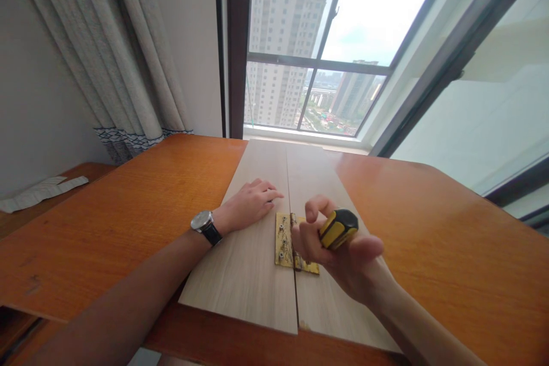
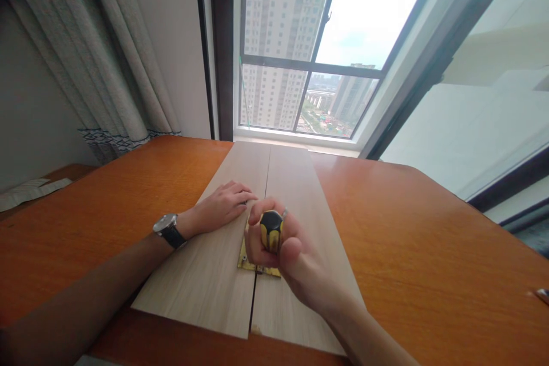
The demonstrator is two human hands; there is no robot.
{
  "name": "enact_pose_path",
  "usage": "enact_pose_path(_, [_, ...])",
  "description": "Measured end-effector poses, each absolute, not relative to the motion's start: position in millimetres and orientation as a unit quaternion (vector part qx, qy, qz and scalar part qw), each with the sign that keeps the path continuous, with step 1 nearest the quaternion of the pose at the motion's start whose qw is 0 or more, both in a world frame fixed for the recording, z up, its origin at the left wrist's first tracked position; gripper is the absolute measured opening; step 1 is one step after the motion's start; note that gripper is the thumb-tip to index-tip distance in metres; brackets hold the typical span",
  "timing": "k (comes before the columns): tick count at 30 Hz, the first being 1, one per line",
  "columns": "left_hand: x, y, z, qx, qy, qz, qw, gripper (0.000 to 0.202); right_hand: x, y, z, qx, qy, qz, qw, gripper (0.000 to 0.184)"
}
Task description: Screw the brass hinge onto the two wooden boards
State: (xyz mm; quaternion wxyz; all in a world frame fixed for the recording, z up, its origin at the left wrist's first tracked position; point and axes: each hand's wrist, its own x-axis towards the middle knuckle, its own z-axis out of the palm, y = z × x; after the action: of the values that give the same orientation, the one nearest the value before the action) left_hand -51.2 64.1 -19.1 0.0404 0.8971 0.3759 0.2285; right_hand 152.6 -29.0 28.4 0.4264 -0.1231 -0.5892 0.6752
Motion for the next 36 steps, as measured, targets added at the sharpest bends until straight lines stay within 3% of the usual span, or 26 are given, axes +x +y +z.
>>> enact_pose_path(5, [-51, 63, -19, 0.899, 0.373, 0.226, 0.032, 0.029, 157, -24, 25, -0.116, -0.602, 0.653, 0.445, 0.032])
enact_pose_path(13, [-51, 64, -20, 0.898, 0.374, 0.229, 0.023, 0.028, 154, -24, 26, -0.14, -0.613, 0.647, 0.432, 0.052])
enact_pose_path(26, [-51, 65, -20, 0.898, 0.374, 0.231, 0.019, 0.027, 147, -26, 32, -0.178, -0.539, 0.661, 0.491, 0.033])
enact_pose_path(32, [-51, 65, -21, 0.899, 0.372, 0.228, 0.028, 0.027, 145, -32, 34, -0.186, -0.54, 0.686, 0.451, 0.041])
enact_pose_path(36, [-51, 65, -21, 0.9, 0.371, 0.227, 0.021, 0.028, 146, -32, 36, -0.17, -0.524, 0.69, 0.469, 0.044])
